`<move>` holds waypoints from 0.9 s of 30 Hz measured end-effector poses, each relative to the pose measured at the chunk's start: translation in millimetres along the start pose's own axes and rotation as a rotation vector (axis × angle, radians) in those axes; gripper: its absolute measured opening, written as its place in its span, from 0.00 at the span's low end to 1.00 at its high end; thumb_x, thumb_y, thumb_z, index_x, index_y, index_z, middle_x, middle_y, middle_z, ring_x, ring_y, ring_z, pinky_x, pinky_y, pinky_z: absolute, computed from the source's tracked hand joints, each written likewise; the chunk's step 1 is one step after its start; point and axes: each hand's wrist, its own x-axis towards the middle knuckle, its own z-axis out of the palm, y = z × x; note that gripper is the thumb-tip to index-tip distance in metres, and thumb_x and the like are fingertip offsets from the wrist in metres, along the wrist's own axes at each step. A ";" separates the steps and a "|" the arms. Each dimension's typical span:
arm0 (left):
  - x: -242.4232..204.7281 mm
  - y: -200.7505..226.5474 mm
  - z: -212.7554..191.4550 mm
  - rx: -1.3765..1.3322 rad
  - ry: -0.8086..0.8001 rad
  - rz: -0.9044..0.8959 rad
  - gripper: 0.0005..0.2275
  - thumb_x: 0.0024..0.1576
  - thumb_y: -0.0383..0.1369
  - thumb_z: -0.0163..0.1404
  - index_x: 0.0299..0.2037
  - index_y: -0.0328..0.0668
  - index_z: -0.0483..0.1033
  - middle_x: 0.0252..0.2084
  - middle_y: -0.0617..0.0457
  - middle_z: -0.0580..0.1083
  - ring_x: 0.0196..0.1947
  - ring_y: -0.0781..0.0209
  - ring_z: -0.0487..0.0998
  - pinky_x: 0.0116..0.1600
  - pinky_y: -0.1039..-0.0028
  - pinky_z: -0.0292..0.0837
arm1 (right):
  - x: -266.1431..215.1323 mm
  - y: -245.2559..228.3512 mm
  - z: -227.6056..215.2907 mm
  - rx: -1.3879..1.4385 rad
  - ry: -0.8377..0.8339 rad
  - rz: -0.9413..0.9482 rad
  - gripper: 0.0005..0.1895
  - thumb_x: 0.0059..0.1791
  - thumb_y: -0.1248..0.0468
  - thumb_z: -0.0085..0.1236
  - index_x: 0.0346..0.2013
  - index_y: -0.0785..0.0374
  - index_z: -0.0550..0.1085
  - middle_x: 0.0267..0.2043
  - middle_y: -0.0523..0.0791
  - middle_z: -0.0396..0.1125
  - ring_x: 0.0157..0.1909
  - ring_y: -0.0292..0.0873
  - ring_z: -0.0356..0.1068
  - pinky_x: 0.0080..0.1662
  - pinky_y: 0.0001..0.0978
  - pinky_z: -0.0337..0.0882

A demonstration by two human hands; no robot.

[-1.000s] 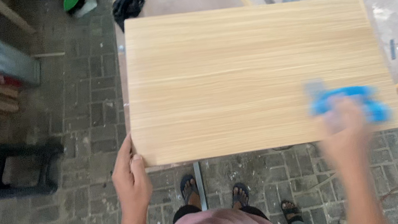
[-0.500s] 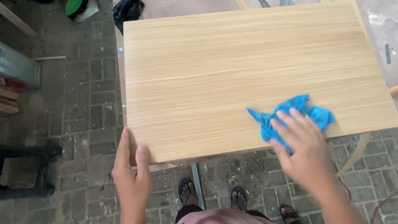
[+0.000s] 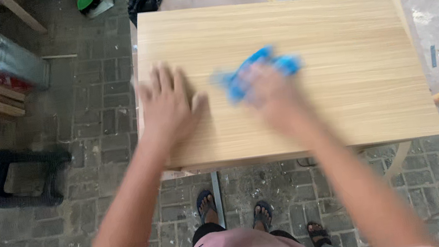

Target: The person wipes the surface of a light-colored wooden box with a blue cloth. They reposition the box on the workbench and continue wiping different sections of the top surface and edges.

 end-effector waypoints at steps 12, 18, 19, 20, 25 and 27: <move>33.7 -16.5 4.3 -0.055 0.027 0.020 0.33 0.59 0.60 0.35 0.72 0.54 0.57 0.75 0.48 0.53 0.75 0.46 0.47 0.72 0.43 0.41 | -35.1 15.7 2.7 -0.058 0.156 0.027 0.20 0.45 0.54 0.64 0.50 0.53 0.79 0.52 0.46 0.72 0.59 0.52 0.68 0.64 0.45 0.61; 33.9 -21.9 2.8 -0.097 0.009 0.025 0.33 0.59 0.60 0.36 0.72 0.53 0.58 0.75 0.49 0.53 0.75 0.47 0.47 0.72 0.44 0.42 | -57.2 44.9 -19.9 0.038 0.106 0.028 0.20 0.46 0.57 0.61 0.52 0.57 0.77 0.55 0.50 0.70 0.62 0.57 0.65 0.67 0.49 0.58; 32.7 -22.0 0.7 -0.111 -0.001 0.025 0.33 0.59 0.59 0.36 0.72 0.52 0.57 0.75 0.49 0.52 0.76 0.48 0.46 0.72 0.44 0.41 | -54.1 68.6 -28.9 0.043 0.147 0.155 0.20 0.48 0.62 0.61 0.52 0.70 0.76 0.53 0.61 0.69 0.61 0.64 0.65 0.67 0.51 0.59; 32.4 -21.1 2.0 -0.111 0.000 0.028 0.33 0.59 0.59 0.36 0.72 0.52 0.57 0.75 0.49 0.52 0.76 0.48 0.46 0.72 0.44 0.41 | -56.2 114.7 -32.4 0.041 0.149 0.157 0.20 0.48 0.62 0.61 0.52 0.70 0.76 0.53 0.61 0.69 0.61 0.64 0.65 0.67 0.51 0.59; 34.1 -22.6 3.5 -0.154 0.024 0.086 0.34 0.62 0.58 0.32 0.72 0.43 0.51 0.76 0.44 0.46 0.75 0.45 0.40 0.71 0.43 0.36 | -27.8 241.0 -23.5 -0.633 0.195 0.318 0.19 0.59 0.51 0.52 0.44 0.65 0.77 0.44 0.54 0.73 0.48 0.58 0.70 0.53 0.47 0.65; 36.7 -21.7 6.6 -0.133 0.015 0.049 0.34 0.60 0.59 0.35 0.71 0.49 0.54 0.75 0.47 0.50 0.75 0.47 0.43 0.71 0.44 0.40 | 1.2 152.0 -1.3 -0.348 0.222 0.311 0.19 0.54 0.57 0.54 0.49 0.71 0.75 0.50 0.60 0.70 0.55 0.64 0.66 0.59 0.52 0.59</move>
